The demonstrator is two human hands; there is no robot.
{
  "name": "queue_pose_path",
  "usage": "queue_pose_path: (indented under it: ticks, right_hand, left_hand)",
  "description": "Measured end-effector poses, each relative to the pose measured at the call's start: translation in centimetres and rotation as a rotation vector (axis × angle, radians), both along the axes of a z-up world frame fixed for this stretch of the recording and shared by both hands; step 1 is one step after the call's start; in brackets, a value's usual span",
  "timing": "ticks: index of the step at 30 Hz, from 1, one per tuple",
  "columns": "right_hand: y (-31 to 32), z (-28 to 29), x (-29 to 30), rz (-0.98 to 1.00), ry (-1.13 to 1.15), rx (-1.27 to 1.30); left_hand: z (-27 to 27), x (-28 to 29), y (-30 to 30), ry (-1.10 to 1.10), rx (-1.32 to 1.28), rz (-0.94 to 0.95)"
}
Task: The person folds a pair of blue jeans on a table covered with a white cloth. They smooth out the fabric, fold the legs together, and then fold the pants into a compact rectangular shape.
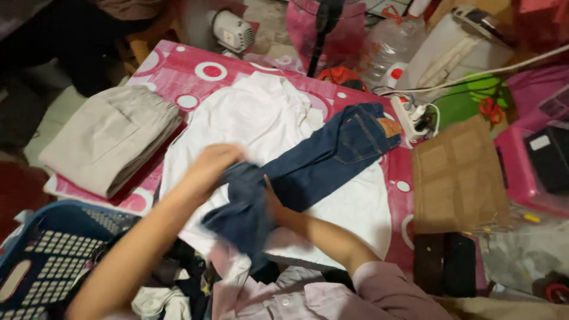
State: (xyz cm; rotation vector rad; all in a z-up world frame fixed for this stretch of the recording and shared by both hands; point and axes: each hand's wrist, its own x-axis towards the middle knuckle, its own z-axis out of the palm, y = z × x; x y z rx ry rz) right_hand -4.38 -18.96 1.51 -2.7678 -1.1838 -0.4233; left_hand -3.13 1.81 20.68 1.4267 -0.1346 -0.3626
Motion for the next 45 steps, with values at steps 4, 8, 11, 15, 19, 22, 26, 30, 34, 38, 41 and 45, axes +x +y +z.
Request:
queue_pose_path:
  ticks: [4,8,11,15,19,22,26,30,34,38,41,45]
  right_hand:
    - [-1.1,3.4,-0.2,-0.001,0.046,0.060]
    - [-2.9,6.3,-0.9,0.009,0.100,0.123]
    - [-4.6,6.8,-0.5,0.031,0.141,0.163]
    - [-5.5,5.1,-0.4,0.074,0.206,0.237]
    - [-5.9,3.5,-1.8,0.117,0.279,0.317]
    - [-5.6,3.6,-2.9,0.148,0.318,0.382]
    - [-9.4,2.8,-5.4,0.168,0.352,0.450]
    - [-19.7,-3.6,-4.4,-0.141,1.038,0.718]
    - [-21.3,6.7,1.3,-0.298,-0.009,0.466]
    - [-21.7,9.3,7.8,-0.235,0.002,0.373]
    - [-22.4,8.2,11.3,-0.237,0.254,0.139]
    - [-24.4,4.6,15.6,-0.273,0.477,0.021]
  left_hand:
    - [-8.4,12.7,-17.9,0.197,-0.269,-0.117]
    - [-19.3,18.8,-23.7,0.391,-0.175,-0.252]
    - [-18.8,15.3,-19.6,-0.487,0.754,-0.070]
    - [-14.1,7.2,-10.5,-0.663,1.192,0.047]
    - [-16.6,3.9,-6.6,-0.698,1.204,0.115]
    - [-19.2,3.8,-6.6,-0.690,1.115,0.202]
    - [-18.5,2.9,-7.1,-0.732,1.000,0.317]
    - [-18.3,2.6,-7.4,-0.654,1.061,0.259]
    - [-18.3,2.1,-7.6,-0.664,1.074,0.271]
    - [-18.4,1.8,-7.6,-0.702,1.027,0.312]
    - [-18.7,2.1,-7.3,-0.671,0.981,0.310]
    - [-19.3,2.4,-7.0,-0.637,0.941,0.313]
